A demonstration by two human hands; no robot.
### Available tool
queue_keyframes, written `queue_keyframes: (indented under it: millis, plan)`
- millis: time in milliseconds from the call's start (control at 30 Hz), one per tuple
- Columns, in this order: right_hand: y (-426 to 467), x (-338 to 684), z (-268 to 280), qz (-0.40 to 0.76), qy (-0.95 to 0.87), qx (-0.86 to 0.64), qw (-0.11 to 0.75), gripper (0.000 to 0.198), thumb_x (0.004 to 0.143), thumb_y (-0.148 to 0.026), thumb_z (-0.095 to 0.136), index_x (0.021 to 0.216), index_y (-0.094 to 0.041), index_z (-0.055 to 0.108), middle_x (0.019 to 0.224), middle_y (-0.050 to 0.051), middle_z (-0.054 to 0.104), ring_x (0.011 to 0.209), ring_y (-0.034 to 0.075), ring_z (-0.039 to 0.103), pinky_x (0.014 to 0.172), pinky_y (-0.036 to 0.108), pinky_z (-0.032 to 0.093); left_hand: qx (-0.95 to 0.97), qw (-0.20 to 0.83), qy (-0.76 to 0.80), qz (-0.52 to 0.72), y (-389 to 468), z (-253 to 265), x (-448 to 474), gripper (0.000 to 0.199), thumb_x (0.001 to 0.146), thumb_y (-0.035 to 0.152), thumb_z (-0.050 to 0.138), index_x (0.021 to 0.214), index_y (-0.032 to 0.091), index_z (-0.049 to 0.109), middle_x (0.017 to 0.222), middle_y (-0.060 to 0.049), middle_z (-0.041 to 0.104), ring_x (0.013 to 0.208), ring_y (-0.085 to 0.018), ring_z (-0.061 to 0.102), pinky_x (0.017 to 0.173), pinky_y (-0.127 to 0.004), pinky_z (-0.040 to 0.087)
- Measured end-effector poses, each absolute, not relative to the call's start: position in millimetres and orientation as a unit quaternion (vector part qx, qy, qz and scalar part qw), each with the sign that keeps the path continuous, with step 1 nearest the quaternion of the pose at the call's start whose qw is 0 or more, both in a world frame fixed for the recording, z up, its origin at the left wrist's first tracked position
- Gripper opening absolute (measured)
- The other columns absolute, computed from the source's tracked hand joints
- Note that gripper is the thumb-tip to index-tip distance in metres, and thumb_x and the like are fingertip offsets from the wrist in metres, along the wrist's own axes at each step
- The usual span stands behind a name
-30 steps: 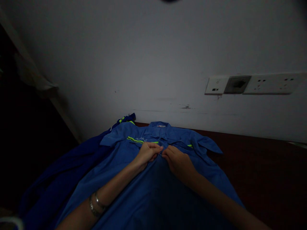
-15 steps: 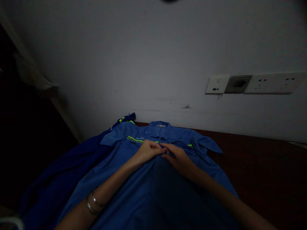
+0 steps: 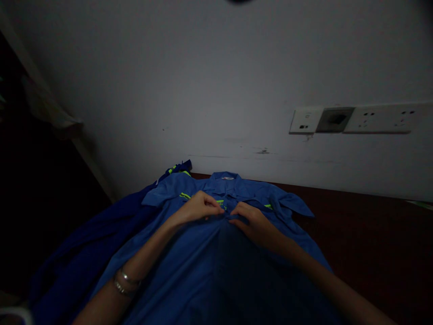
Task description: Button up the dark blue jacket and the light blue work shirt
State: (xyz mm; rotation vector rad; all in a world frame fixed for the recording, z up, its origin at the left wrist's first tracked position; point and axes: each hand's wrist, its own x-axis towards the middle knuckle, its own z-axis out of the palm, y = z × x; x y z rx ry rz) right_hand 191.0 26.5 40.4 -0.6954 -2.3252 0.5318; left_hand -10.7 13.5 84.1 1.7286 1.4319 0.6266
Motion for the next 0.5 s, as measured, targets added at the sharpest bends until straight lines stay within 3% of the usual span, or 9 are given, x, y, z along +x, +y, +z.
queue_keyframes:
  millis: [133, 500]
  plan:
    - [25.6, 191.3, 39.4, 0.192, -0.887, -0.263, 0.326, 0.008, 0.082, -0.016, 0.051, 0.088, -0.017, 0.057, 0.088, 0.005, 0.056, 0.085, 0.015, 0.052, 0.076, 0.028, 0.042, 0.724, 0.404, 0.534, 0.166, 7.9, 84.9, -12.3, 0.029, 0.064, 0.039, 0.065, 0.073, 0.011, 0.069, 0.050, 0.002, 0.054, 0.040, -0.007, 0.043, 0.038, -0.017, 0.027]
    - [24.1, 188.3, 38.0, 0.208, -0.880, -0.280, 0.322, 0.016, 0.083, -0.018, 0.050, 0.096, -0.018, 0.059, 0.088, 0.004, 0.057, 0.084, 0.015, 0.054, 0.076, 0.028, 0.043, 0.757, 0.327, 0.525, 0.211, 5.0, 80.1, -2.2, 0.020, 0.066, 0.022, 0.054, 0.073, 0.011, 0.070, 0.054, 0.001, 0.056, 0.049, -0.009, 0.045, 0.047, -0.018, 0.030]
